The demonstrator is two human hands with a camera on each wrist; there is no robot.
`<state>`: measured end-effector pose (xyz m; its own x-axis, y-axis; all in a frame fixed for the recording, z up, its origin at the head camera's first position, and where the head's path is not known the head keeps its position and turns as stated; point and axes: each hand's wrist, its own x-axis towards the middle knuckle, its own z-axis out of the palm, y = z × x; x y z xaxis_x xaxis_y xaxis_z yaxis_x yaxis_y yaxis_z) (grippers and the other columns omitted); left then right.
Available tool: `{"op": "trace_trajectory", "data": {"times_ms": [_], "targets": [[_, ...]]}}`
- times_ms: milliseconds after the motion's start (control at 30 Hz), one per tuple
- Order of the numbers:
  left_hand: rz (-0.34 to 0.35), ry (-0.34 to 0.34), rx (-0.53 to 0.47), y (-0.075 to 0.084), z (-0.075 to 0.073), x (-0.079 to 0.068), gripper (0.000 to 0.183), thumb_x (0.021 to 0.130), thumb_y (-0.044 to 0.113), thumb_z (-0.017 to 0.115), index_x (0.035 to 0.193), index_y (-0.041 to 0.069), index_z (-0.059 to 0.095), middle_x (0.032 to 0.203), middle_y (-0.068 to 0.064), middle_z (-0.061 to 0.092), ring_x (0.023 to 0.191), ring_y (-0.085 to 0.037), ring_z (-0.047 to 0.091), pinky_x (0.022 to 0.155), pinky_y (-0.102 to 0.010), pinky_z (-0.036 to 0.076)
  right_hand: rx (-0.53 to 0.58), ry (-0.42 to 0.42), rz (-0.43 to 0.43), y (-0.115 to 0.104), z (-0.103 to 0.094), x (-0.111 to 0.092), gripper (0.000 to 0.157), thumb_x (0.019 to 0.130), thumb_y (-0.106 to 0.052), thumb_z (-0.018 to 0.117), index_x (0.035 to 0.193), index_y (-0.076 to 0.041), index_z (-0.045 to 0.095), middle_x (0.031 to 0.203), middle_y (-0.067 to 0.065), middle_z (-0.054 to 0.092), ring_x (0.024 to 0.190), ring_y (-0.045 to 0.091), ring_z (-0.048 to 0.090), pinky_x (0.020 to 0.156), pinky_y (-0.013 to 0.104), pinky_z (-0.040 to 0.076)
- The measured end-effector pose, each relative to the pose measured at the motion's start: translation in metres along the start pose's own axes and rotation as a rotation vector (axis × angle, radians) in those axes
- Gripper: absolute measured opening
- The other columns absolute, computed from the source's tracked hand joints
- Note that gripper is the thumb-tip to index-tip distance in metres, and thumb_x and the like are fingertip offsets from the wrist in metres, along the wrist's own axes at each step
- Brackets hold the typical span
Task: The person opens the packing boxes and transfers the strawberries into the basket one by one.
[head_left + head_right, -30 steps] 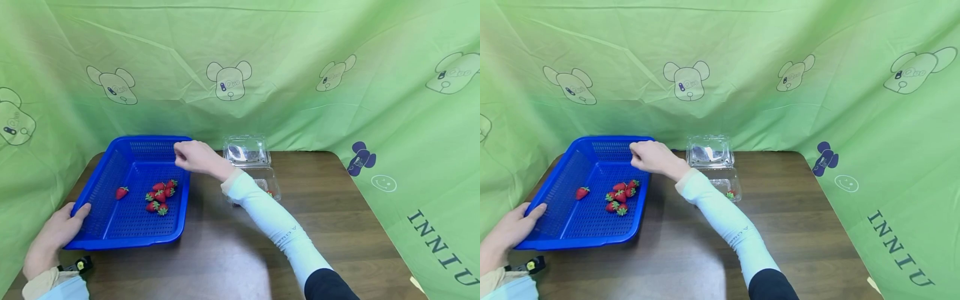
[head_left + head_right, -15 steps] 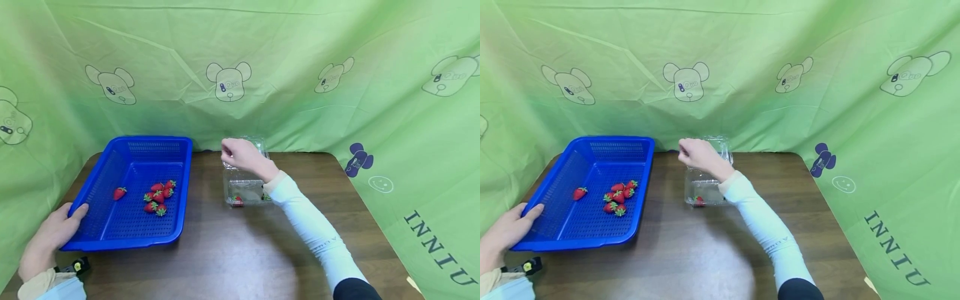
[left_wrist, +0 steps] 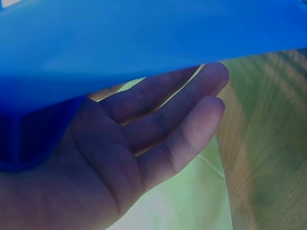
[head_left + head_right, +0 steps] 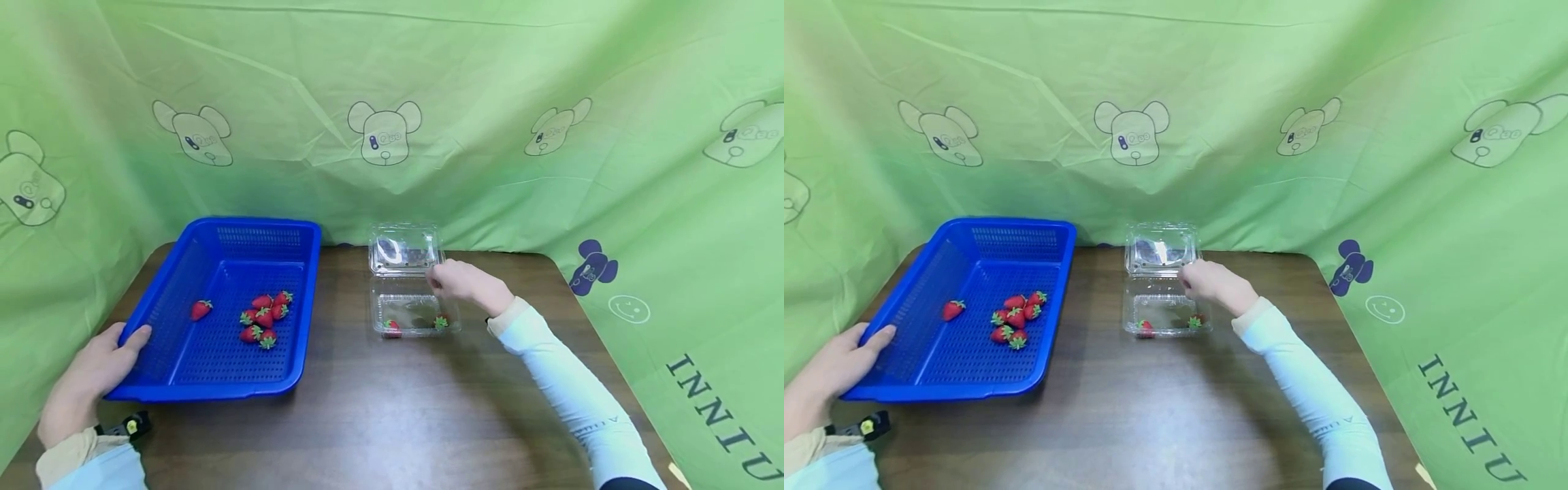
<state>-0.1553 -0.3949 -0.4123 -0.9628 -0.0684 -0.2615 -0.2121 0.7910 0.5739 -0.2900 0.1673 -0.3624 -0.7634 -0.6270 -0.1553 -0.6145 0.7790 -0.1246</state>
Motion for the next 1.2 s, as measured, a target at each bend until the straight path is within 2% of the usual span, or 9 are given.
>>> {"op": "trace_trajectory", "data": {"times_ms": [167, 300, 533, 767, 867, 1033, 1200], "targets": [[0.000, 0.001, 0.002, -0.001, 0.000, -0.001, 0.068, 0.105, 0.045, 0.024, 0.133, -0.017, 0.032, 0.101, -0.032, 0.059, 0.081, -0.029, 0.060, 0.064, -0.031, 0.043, -0.010, -0.204, 0.087, -0.003, 0.012, -0.002, 0.014, 0.079, 0.003, 0.064, 0.082, -0.010, 0.064, 0.075, 0.000, 0.058, 0.066, 0.013, 0.048, 0.059, 0.026, 0.040], [0.004, 0.006, 0.004, -0.001, 0.000, -0.001, 0.069, 0.105, 0.045, 0.024, 0.133, -0.017, 0.032, 0.101, -0.031, 0.059, 0.081, -0.029, 0.059, 0.064, -0.031, 0.042, -0.054, -0.297, 0.115, -0.008, 0.024, -0.001, 0.011, 0.078, -0.007, 0.076, 0.084, -0.012, 0.069, 0.076, -0.002, 0.062, 0.068, 0.014, 0.053, 0.060, 0.029, 0.044], [-0.003, 0.009, 0.006, -0.001, -0.001, -0.001, 0.070, 0.105, 0.045, 0.024, 0.134, -0.018, 0.030, 0.102, -0.032, 0.058, 0.082, -0.031, 0.059, 0.064, -0.031, 0.042, -0.161, -0.277, 0.111, -0.016, 0.033, 0.003, 0.022, 0.072, -0.005, 0.080, 0.067, -0.016, 0.062, 0.070, -0.001, 0.060, 0.065, 0.015, 0.048, 0.058, 0.030, 0.042], [0.006, 0.018, 0.008, -0.002, 0.001, 0.000, 0.069, 0.105, 0.046, 0.024, 0.133, -0.017, 0.032, 0.101, -0.032, 0.059, 0.083, -0.031, 0.059, 0.065, -0.032, 0.041, -0.139, -0.304, 0.152, -0.019, 0.038, 0.006, 0.027, 0.074, 0.009, 0.065, 0.063, -0.014, 0.054, 0.066, -0.001, 0.050, 0.062, 0.015, 0.041, 0.052, 0.029, 0.036], [0.010, 0.026, 0.011, -0.002, 0.001, 0.000, 0.069, 0.105, 0.046, 0.025, 0.132, -0.017, 0.034, 0.102, -0.032, 0.059, 0.083, -0.032, 0.059, 0.065, -0.032, 0.041, -0.149, -0.305, 0.179, -0.019, 0.041, 0.008, 0.028, 0.074, 0.009, 0.063, 0.063, -0.014, 0.052, 0.068, -0.001, 0.050, 0.062, 0.016, 0.039, 0.053, 0.030, 0.035], [0.010, 0.027, 0.011, -0.002, 0.000, -0.001, 0.069, 0.105, 0.046, 0.025, 0.132, -0.017, 0.034, 0.101, -0.032, 0.059, 0.082, -0.032, 0.059, 0.065, -0.031, 0.041, -0.186, -0.257, 0.143, -0.020, 0.042, 0.012, 0.027, 0.076, 0.008, 0.065, 0.067, -0.014, 0.053, 0.077, 0.006, 0.062, 0.065, 0.018, 0.046, 0.059, 0.035, 0.042], [0.010, 0.022, 0.013, 0.000, 0.001, -0.003, 0.069, 0.105, 0.045, 0.025, 0.132, -0.017, 0.033, 0.101, -0.032, 0.058, 0.084, -0.033, 0.059, 0.065, -0.032, 0.041, -0.209, -0.167, 0.078, -0.019, 0.044, 0.013, 0.023, 0.075, 0.002, 0.073, 0.068, -0.013, 0.057, 0.072, 0.005, 0.064, 0.064, 0.019, 0.054, 0.063, 0.039, 0.050]]}}
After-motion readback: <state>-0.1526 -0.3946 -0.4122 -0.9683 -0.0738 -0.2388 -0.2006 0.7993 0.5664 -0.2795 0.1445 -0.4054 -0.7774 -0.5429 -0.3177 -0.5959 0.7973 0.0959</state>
